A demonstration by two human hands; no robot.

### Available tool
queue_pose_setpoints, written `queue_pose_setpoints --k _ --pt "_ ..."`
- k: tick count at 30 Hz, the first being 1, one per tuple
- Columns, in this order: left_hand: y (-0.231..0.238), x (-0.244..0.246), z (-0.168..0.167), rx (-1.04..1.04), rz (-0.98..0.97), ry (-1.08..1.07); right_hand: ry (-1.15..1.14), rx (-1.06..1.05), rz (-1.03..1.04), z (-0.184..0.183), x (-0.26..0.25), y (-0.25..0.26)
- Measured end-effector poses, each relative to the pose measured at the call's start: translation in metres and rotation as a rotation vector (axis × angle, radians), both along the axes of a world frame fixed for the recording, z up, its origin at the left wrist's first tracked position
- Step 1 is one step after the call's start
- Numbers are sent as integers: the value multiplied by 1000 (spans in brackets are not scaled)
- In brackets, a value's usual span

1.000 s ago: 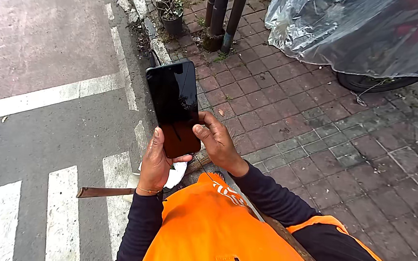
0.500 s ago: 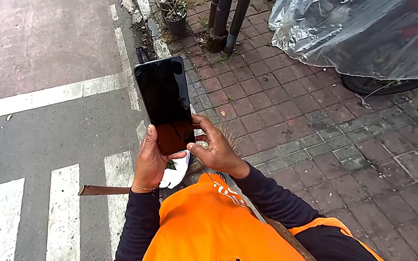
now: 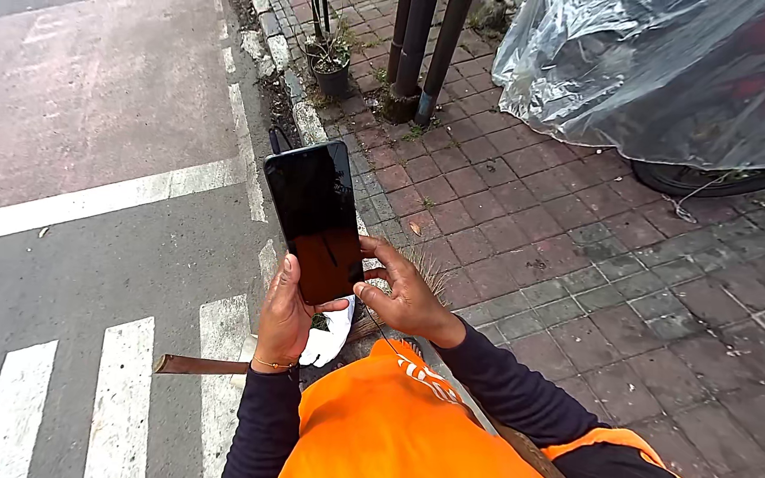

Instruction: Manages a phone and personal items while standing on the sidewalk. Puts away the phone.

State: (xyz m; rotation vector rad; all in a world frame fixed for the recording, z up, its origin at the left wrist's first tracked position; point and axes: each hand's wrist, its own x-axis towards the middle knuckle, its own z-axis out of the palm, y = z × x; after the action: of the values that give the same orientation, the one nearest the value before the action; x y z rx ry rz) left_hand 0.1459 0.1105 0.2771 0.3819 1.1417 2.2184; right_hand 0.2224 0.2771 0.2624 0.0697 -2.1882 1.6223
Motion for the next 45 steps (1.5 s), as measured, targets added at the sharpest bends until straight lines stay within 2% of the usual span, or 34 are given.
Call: queue_pose_setpoints --k 19,37,45 --pt "-2 13 -5 14 -18 50 4 10 49 -1 18 4" --pt "-2 7 -4 5 -5 -1 16 -12 -5 -4 7 -2" --pt "-11 -6 -9 30 18 5 45 -16 65 -1 -8 -12"
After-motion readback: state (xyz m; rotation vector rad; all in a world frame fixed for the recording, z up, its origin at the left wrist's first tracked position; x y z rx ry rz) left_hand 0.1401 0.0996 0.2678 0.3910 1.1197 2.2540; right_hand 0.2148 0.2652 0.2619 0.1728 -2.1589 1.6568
